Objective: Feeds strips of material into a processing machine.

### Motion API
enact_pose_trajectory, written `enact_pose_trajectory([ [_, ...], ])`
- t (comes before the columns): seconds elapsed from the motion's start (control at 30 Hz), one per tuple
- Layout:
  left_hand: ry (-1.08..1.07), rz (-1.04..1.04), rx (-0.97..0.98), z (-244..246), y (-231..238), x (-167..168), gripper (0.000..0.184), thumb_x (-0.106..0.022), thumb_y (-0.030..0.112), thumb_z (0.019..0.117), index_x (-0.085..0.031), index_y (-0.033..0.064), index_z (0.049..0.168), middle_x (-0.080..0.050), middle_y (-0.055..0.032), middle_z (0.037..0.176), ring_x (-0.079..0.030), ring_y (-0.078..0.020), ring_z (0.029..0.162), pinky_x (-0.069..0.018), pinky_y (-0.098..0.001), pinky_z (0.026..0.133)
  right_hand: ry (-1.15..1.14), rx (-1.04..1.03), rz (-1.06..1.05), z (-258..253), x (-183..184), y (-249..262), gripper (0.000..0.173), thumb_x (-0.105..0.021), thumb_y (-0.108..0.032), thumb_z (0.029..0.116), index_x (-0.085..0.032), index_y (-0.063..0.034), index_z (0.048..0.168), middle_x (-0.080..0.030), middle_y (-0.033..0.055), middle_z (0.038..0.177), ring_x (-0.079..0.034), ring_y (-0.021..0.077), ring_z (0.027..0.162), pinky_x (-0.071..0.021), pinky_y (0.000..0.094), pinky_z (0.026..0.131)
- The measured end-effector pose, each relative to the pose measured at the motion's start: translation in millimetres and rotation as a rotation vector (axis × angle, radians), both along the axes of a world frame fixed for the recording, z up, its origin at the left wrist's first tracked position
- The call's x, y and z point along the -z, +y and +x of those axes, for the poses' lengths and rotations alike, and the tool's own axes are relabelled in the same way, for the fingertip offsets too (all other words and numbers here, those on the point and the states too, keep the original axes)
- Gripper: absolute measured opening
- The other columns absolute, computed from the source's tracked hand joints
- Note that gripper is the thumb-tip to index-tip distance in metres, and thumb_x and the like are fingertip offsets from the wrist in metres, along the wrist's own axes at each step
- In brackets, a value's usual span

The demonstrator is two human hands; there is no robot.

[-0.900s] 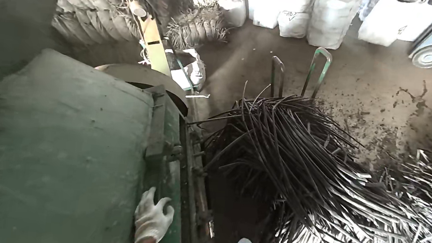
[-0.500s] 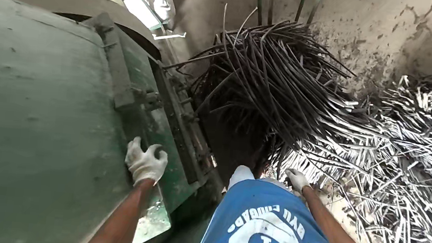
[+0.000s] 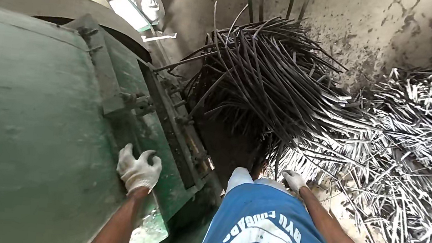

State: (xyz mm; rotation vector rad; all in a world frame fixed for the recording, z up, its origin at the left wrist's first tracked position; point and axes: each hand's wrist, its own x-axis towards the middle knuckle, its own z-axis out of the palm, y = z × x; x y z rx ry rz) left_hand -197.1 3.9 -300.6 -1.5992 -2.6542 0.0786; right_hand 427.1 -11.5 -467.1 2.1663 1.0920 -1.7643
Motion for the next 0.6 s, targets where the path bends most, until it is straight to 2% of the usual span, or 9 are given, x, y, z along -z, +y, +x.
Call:
enact_pose_trajectory([
  [0.23,0.028,0.038,0.022,-4.2,-1.2,3.9,0.033,-0.06,0.051,0.0867,-0.075,0.0352,0.111,-0.035,-0.012,0.163,-0.026,-0.0381,0.153,-0.0297,-0.0605,0.119,0.029,0.013,-0.013,-2.3,-2.9,1.3,0.052,-0.046,-0.061,0.1013,-0.065,-0.0266,0.135,-0.077,0.0048,0.105,-0.075,0.0227,0.09,-0.0612,0.0494,0.082],
  [0.4,0.019,0.075,0.029,-2.7,-2.6,5.2,0.032,-0.061,0.05,0.0864,-0.075,0.0336,0.111,-0.036,-0.0128,0.163,-0.026,-0.0387,0.153,-0.0291,-0.0598,0.12,0.041,0.027,-0.001,-2.8,1.7,4.3,0.053,-0.046,-0.061,0.1009,-0.064,-0.0263,0.136,-0.076,0.0055,0.107,-0.075,0.0231,0.093,-0.0611,0.0499,0.085],
  [0.53,-0.002,0.056,0.02,-2.7,-3.1,1.8,0.034,-0.063,0.05,0.0858,-0.075,0.0326,0.112,-0.035,-0.0143,0.163,-0.025,-0.0399,0.153,-0.028,-0.0605,0.12,0.079,0.041,0.014,-6.1,-9.1,4.9,0.052,-0.047,-0.058,0.1027,-0.064,-0.0229,0.137,-0.075,0.0087,0.109,-0.074,0.0254,0.093,-0.0602,0.0508,0.086],
  [0.6,0.019,0.049,0.017,-5.1,-3.6,5.0,0.034,-0.062,0.053,0.0857,-0.075,0.0349,0.112,-0.034,-0.0117,0.164,-0.024,-0.0371,0.154,-0.0277,-0.0579,0.121,0.075,0.042,0.002,-6.4,-10.1,3.6,0.053,-0.047,-0.059,0.1025,-0.064,-0.0232,0.137,-0.076,0.008,0.108,-0.074,0.0246,0.093,-0.0605,0.05,0.086],
])
